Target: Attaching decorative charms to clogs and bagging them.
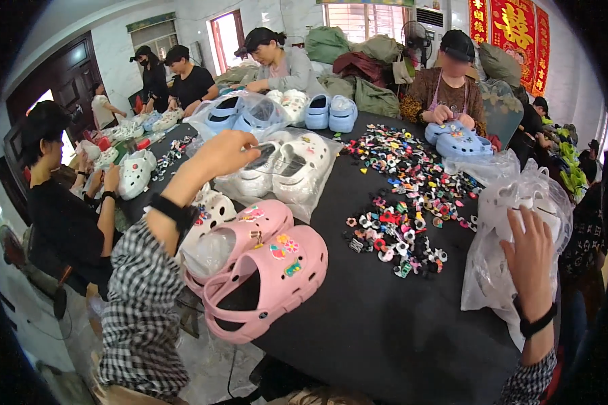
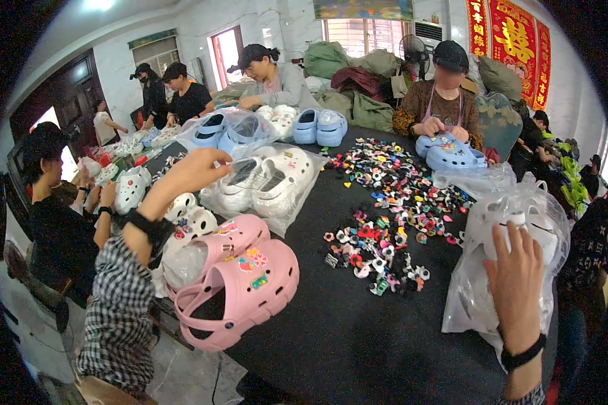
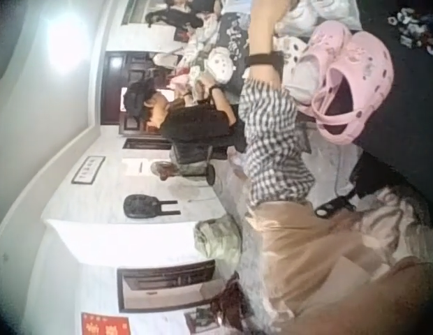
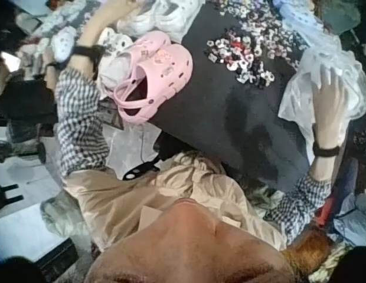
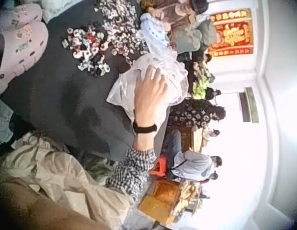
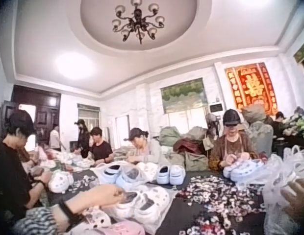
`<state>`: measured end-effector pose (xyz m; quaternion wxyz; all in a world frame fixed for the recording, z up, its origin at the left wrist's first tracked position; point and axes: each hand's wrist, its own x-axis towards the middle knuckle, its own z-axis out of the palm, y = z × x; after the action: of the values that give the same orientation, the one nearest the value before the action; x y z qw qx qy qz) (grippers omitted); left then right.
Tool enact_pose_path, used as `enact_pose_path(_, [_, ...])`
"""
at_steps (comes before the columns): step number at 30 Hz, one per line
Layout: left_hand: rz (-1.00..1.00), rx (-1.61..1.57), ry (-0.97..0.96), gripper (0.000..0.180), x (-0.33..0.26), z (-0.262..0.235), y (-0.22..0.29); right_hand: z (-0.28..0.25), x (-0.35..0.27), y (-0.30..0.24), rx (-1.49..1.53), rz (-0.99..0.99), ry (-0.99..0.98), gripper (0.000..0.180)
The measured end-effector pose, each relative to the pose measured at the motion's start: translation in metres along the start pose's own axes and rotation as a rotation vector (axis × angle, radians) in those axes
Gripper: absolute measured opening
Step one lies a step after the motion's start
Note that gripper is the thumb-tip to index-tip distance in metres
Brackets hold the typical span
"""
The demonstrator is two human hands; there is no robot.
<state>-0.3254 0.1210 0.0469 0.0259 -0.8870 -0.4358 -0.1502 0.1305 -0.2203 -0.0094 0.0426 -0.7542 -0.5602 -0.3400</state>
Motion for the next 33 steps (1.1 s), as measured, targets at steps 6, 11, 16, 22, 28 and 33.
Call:
enact_pose_path(6, [-0.093, 0.005, 0.062, 0.047, 0.059, 0.092, -0.099, -0.036, -0.018, -0.059, 0.118, -0.320, 0.024, 0.045])
enact_pose_path(11, [-0.331, -0.039, -0.035, 0.052, 0.074, 0.135, -0.126, -0.014, -0.034, -0.074, 0.453, -0.332, -0.163, 0.037])
enact_pose_path(16, [-0.206, -0.400, 0.325, 0.043, 0.090, 0.116, -0.091, 0.002, -0.046, -0.061, 0.499, -0.313, -0.177, 0.035])
enact_pose_path(22, [-0.033, -0.613, 0.527, 0.050, 0.097, 0.050, -0.129, -0.010, -0.031, -0.033, 0.486, -0.078, 0.075, 0.038])
enact_pose_path(28, [-0.002, -0.757, 0.772, 0.048, 0.053, 0.005, -0.019, 0.008, 0.014, 0.088, 0.034, 0.187, 0.324, 0.107])
enact_pose_path(33, [-0.005, -0.737, 0.511, 0.046, 0.025, -0.003, 0.001, 0.060, 0.000, 0.216, 0.326, 0.451, 0.055, 0.040])
